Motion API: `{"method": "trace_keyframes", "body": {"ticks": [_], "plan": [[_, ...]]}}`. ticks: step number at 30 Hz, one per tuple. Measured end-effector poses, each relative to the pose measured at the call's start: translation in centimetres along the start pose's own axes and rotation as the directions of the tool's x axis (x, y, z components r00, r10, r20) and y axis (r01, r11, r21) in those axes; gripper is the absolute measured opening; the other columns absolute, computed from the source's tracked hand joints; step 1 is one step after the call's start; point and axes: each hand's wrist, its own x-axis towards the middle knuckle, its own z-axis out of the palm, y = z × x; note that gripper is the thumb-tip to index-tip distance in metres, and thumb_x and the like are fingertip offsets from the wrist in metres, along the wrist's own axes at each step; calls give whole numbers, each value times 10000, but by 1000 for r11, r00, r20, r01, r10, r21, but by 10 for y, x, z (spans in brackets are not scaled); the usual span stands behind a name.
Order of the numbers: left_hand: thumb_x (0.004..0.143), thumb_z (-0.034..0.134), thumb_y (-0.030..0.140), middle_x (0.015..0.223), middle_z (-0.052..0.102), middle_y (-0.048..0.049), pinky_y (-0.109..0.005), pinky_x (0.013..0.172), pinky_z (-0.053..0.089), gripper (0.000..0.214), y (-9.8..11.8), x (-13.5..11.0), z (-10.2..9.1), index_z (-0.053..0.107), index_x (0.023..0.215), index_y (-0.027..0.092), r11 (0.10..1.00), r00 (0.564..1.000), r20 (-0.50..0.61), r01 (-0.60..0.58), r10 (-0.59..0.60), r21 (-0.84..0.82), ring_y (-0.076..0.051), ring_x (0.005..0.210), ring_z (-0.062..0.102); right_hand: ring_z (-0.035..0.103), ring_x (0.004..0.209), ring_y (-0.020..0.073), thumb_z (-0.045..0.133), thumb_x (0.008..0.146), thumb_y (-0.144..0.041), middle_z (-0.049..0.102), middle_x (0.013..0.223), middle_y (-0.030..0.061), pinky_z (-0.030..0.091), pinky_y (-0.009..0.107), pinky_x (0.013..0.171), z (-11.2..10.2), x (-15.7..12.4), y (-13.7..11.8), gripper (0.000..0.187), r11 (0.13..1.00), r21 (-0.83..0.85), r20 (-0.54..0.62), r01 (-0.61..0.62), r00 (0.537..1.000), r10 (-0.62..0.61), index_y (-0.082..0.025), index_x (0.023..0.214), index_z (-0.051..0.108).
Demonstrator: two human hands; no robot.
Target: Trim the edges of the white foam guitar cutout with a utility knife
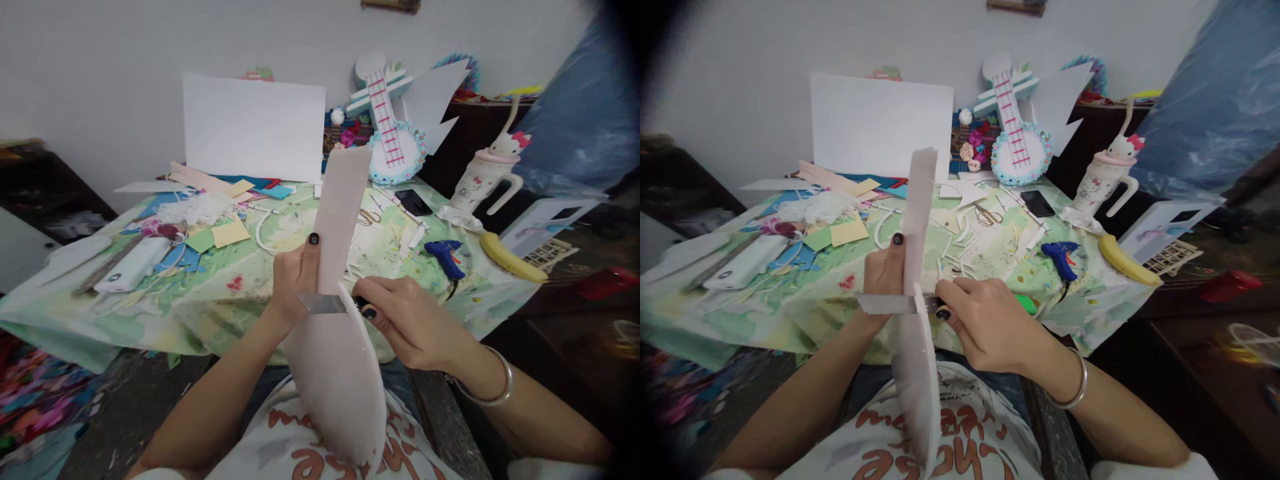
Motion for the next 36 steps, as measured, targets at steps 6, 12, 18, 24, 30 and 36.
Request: {"method": "trace_keyframes", "body": {"ticks": [6,12,18,24,30,36], "plan": [[916,317,504,407,281,36,-273,396,148,535,-1,0,-1,274,483,193,999,999,4,-32,32,-5,-75,397,255,357,575,155,328,825,-210,447,701,17,242,284,548,0,4,0,95,1000,15,7,5,1000,-5,-189,839,421],[924,304,493,437,269,35,-274,408,154,523,1,-2,-2,264,496,195,1000,999,27,-22,22,-12,-79,420,251,359,582,153,342,807,-192,447,709,16,240,278,554,0,6,1,66,1000,22,2,22,1000,-22,-197,831,403],[924,300,496,439,281,36,-267,405,161,526,-1,-1,-1,268,498,190,999,999,41,-27,29,-37,-75,424,247,357,589,149,362,784,-170,429,713,8,238,277,559,0,8,2,42,999,34,-3,30,1000,-30,-206,803,373],[929,303,480,440,300,34,-262,403,174,522,-2,-1,-1,289,497,187,999,998,46,-36,37,-23,-76,425,263,355,594,149,373,768,-159,421,717,5,237,281,564,-1,9,2,67,998,44,-1,37,999,-37,-213,793,343],[922,301,496,438,295,33,-265,407,179,526,-2,3,-1,281,495,190,1000,998,55,-5,6,-16,-80,423,263,375,604,152,375,769,-151,447,719,12,246,283,574,-1,10,3,68,997,76,-2,24,1000,-24,-202,814,378],[893,323,547,465,291,25,-269,432,172,531,2,15,-6,261,502,193,997,999,26,25,-27,69,-91,455,274,389,595,139,355,825,-155,436,693,-2,253,276,583,-3,11,11,67,985,167,-58,30,998,-20,-189,820,413]]}}
